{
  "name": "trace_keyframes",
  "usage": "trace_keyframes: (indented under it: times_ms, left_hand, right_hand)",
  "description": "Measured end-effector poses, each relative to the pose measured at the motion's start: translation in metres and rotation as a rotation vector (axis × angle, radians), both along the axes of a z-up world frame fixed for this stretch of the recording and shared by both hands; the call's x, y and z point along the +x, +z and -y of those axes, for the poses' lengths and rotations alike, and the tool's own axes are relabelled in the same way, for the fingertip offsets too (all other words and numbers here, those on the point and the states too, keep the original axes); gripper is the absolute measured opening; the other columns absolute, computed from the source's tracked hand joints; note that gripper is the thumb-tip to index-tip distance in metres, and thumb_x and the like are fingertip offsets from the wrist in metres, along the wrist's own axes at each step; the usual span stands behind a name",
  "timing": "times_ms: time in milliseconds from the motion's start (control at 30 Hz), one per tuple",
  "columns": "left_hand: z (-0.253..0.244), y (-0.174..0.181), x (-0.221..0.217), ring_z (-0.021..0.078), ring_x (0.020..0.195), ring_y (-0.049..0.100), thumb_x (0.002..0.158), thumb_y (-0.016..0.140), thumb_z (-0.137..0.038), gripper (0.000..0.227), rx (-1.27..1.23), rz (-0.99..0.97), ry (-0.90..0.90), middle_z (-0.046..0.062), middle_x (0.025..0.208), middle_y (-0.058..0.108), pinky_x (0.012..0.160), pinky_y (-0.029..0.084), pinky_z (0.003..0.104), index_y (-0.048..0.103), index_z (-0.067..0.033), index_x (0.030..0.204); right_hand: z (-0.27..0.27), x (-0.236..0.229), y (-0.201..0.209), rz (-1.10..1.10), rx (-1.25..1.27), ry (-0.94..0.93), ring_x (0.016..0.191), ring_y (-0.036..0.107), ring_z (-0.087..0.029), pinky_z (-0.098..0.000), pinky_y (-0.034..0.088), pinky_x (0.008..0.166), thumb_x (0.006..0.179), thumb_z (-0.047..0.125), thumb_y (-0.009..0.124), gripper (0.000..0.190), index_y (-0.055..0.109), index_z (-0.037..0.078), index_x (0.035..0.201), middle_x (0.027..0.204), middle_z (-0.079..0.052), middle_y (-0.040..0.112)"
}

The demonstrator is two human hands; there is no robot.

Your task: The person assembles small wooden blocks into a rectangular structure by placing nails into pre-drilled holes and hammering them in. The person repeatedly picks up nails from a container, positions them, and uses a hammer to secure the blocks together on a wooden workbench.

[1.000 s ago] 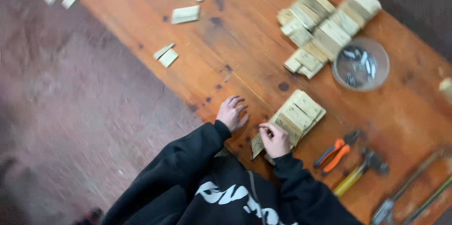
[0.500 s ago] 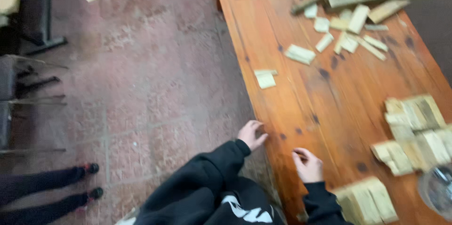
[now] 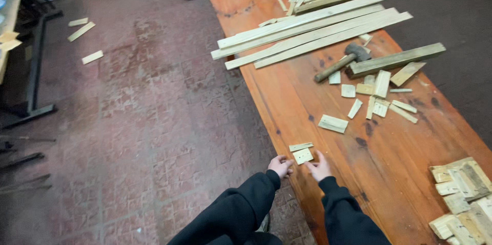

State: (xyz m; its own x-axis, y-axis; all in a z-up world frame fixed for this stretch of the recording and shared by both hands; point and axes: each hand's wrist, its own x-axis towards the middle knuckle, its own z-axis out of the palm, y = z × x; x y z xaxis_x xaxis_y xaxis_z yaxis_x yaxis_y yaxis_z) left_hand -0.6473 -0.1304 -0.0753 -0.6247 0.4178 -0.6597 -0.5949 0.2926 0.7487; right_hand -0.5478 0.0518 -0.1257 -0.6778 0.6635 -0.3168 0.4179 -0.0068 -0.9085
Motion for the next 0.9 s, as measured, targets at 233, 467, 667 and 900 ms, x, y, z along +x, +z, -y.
trace_keyframes:
  times_ms: [233, 467, 667, 900]
  left_hand:
    - [-0.024, -0.018, 0.005, 0.0236, 0.075, 0.079, 0.091, 0.081, -0.025, 0.061, 0.078, 0.077, 0.002, 0.021, 0.124, 0.065, 0.053, 0.067, 0.03, 0.058, 0.0064, 0.138]
    - [-0.036, -0.016, 0.066, 0.0328, 0.091, 0.079, 0.096, 0.079, -0.035, 0.068, 0.076, 0.078, -0.264, 0.027, 0.136, 0.061, 0.066, 0.067, 0.039, 0.053, 0.0048, 0.144]
    - [-0.049, 0.005, 0.181, 0.0254, 0.081, 0.078, 0.092, 0.082, -0.028, 0.059, 0.152, 0.145, -0.676, 0.019, 0.125, 0.063, 0.059, 0.065, 0.032, 0.058, 0.0012, 0.136]
    - [-0.042, -0.01, 0.305, 0.0312, 0.074, 0.077, 0.094, 0.078, -0.022, 0.04, 0.32, 0.11, -1.151, 0.023, 0.104, 0.073, 0.062, 0.063, 0.037, 0.068, 0.0028, 0.124]
  right_hand:
    - [0.014, -0.011, -0.002, 0.049, 0.279, 0.022, 0.123, 0.062, -0.043, -0.0462, 0.059, 0.096, 0.074, 0.017, 0.087, 0.066, 0.064, 0.003, 0.134, 0.128, -0.024, 0.062]
    - [0.048, 0.089, 0.051, -0.027, 0.224, -0.208, 0.081, 0.076, -0.039, -0.0393, 0.066, 0.074, 0.069, 0.006, 0.085, 0.066, 0.069, 0.02, 0.132, 0.125, -0.013, 0.054]
    - [0.089, 0.245, 0.087, 0.107, 0.416, -0.563, 0.069, 0.077, -0.033, -0.0341, 0.065, 0.061, 0.069, 0.003, 0.084, 0.072, 0.065, 0.017, 0.137, 0.129, -0.014, 0.054]
    - [0.171, 0.395, 0.082, 0.022, 0.389, -1.089, 0.1, 0.073, -0.033, -0.0314, 0.062, 0.078, 0.071, 0.0, 0.086, 0.061, 0.067, 0.002, 0.129, 0.125, -0.019, 0.061]
